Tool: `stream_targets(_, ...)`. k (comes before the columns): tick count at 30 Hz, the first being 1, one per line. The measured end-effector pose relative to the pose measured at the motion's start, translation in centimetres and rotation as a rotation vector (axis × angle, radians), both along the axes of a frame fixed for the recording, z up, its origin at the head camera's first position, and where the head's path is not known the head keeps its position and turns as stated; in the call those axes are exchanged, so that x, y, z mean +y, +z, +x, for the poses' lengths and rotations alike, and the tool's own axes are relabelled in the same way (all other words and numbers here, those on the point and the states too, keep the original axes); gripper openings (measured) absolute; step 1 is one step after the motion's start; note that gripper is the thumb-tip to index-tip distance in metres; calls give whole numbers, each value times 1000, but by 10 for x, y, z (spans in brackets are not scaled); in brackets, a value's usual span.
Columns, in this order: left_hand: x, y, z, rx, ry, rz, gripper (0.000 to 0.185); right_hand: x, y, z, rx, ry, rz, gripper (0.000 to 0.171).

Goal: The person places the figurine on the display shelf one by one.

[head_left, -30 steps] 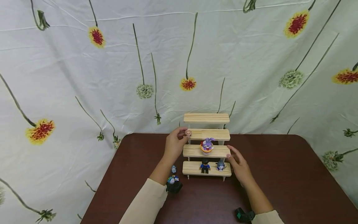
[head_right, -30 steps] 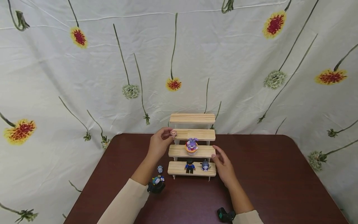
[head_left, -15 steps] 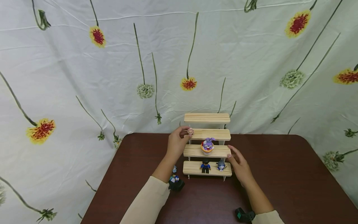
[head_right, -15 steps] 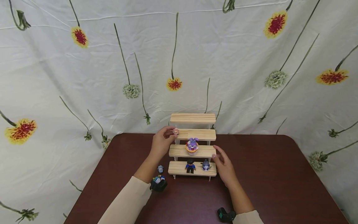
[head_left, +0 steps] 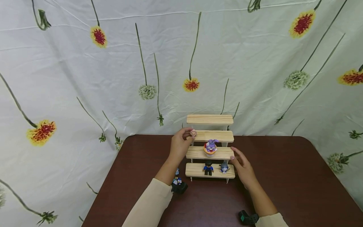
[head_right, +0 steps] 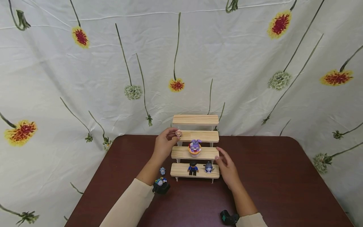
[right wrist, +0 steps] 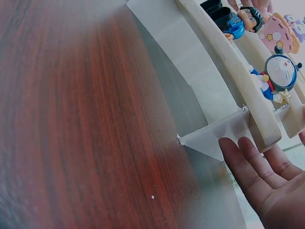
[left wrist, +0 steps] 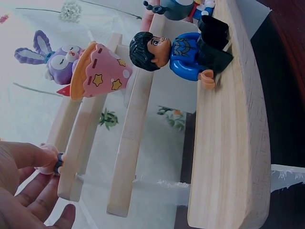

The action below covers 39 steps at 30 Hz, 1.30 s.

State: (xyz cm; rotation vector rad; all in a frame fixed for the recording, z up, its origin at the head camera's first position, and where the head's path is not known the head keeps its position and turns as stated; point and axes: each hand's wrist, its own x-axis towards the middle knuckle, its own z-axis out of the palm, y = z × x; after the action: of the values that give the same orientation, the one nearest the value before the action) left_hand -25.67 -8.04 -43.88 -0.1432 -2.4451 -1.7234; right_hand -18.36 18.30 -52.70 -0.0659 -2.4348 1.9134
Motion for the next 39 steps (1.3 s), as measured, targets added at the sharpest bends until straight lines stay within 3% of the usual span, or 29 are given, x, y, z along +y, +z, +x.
stream_targets(22,-3,-1,3,7,-2,-10,40,0,2,0,-18,-1,-15,52)
stream_targets(32,-8,5,8,46,24,-8,41,-7,31,12,-52,5,-21,49)
stream_targets(39,-18,4,11,94,63,20,40,-3,10,3,-46,-2,-34,50)
